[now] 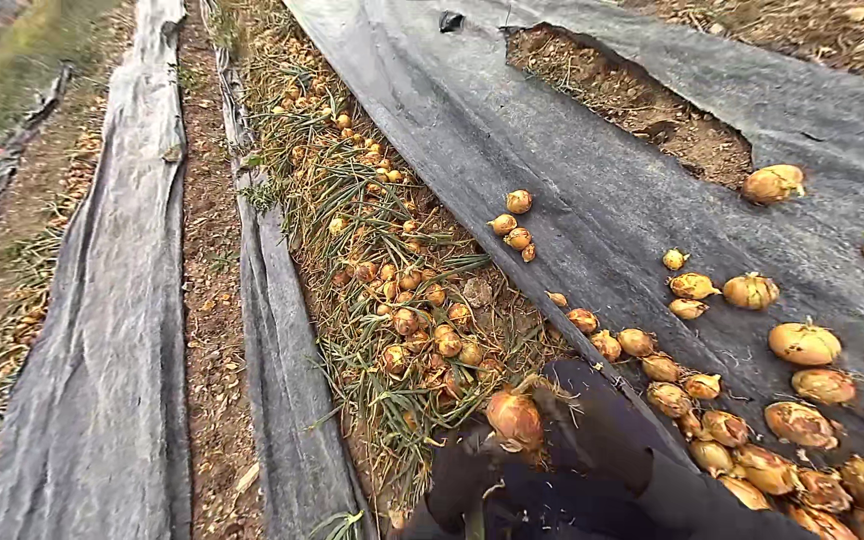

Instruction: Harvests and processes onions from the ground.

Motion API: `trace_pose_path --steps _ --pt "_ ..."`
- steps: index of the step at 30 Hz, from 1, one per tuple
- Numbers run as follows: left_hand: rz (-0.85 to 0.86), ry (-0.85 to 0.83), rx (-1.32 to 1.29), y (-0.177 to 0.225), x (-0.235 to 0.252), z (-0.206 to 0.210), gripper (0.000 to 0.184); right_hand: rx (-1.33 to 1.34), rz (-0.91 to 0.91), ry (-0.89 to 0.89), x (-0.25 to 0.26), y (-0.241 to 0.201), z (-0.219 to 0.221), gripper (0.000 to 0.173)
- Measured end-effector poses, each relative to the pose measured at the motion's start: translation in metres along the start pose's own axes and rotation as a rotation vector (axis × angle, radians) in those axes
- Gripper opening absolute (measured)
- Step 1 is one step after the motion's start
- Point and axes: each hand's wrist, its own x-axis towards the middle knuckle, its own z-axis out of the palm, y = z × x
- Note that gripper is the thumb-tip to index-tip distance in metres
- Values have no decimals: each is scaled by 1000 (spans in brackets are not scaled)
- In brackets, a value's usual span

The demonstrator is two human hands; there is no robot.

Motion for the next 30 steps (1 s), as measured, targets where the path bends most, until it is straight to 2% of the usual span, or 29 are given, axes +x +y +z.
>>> trace_pose_path --steps 1,2,4,5,7,8,10,11,13,15,17,20,21,24,26,28,30 --pt "123 58 237 17 5 7 30 -48 -8 101 -12 8 -11 53" --pt "226 86 403 31 10 16 35 -46 58 111 -25 20 -26 55" --pt "340 -1 651 61 20 39 40 54 322 -83 -45 38 -56 55" --pt "300 -130 768 80 20 55 40 157 408 -180 -53 39 -64 55" --pt "235 -337 993 95 20 97 41 466 460 -225 -63 41 -65 51" --pt "235 -377 1024 91 23 115 41 549 463 -166 -64 43 -63 55" --pt "132 -370 990 86 44 123 44 496 499 82 -65 54 -56 62" --pt "33 -323 978 82 65 113 43 440 503 210 -67 63 -52 62" --pt "-155 -143 1009 46 119 70 44 422 478 379 -68 89 -56 54" --pt "-287 -21 1088 4 166 16 45 485 523 426 -55 97 -76 52" --pt "-346 19 1172 -26 203 -26 50 473 652 387 -33 71 -92 45" --pt "-414 -52 1296 -64 260 -55 87 341 688 184 0 82 -83 50" --pt "-457 -76 1314 -74 272 -58 92 301 671 92 12 81 -75 54" --pt "-511 -93 1123 -78 285 -67 91 109 588 -170 63 64 -47 60" --pt "-479 -116 713 -69 272 -72 94 -7 566 -327 97 53 -24 75" --pt "-439 -176 268 -53 241 -63 97 -18 533 -409 122 53 3 84" --pt "-386 -275 68 -29 210 -40 93 75 459 -390 132 54 22 81"
